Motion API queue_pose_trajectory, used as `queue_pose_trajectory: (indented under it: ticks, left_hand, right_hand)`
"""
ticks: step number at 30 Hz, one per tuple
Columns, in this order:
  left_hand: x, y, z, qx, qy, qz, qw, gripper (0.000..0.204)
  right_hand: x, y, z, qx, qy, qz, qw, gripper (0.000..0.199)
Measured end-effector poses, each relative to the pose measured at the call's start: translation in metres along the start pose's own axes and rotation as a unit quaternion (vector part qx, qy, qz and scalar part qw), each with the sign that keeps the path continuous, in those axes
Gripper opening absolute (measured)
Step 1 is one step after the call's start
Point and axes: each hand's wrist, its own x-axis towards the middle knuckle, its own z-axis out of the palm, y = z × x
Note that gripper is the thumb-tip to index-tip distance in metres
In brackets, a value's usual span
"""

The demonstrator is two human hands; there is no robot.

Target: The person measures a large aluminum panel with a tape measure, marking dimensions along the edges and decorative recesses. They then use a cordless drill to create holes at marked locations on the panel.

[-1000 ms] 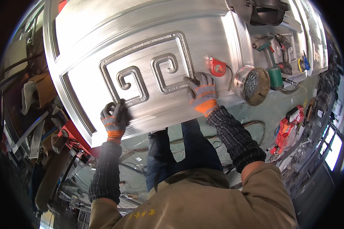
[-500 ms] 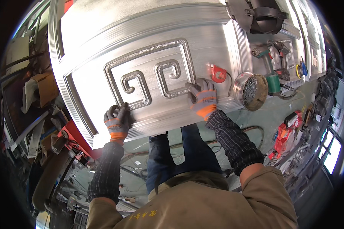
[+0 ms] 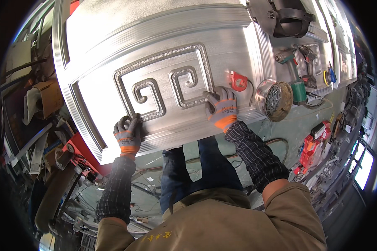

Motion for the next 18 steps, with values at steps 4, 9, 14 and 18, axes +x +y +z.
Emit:
queue_pose_trajectory:
  ticks: [4, 9, 14, 18]
  left_hand:
    - [0.0001, 0.0003, -0.0004, -0.001, 0.003, 0.001, 1.000, 0.041]
    - [0.0011, 0.0017, -0.0020, -0.002, 0.005, 0.004, 1.000, 0.041]
    - [0.0009, 0.0009, -0.0012, -0.004, 0.004, 0.000, 1.000, 0.041]
    - [0.0009, 0.0013, 0.0000, -0.008, 0.007, -0.003, 1.000, 0.041]
  right_hand:
    - [0.0013, -0.0023, -0.0035, -0.028, -0.040, 0.014, 0.999, 0.058]
    - [0.0006, -0.0014, -0.0031, -0.024, -0.015, 0.004, 1.000, 0.058]
    - [0.0018, -0.0012, -0.0038, -0.027, -0.029, 0.001, 0.999, 0.060]
    - [0.0026, 0.0009, -0.0021, -0.004, -0.054, 0.013, 0.998, 0.063]
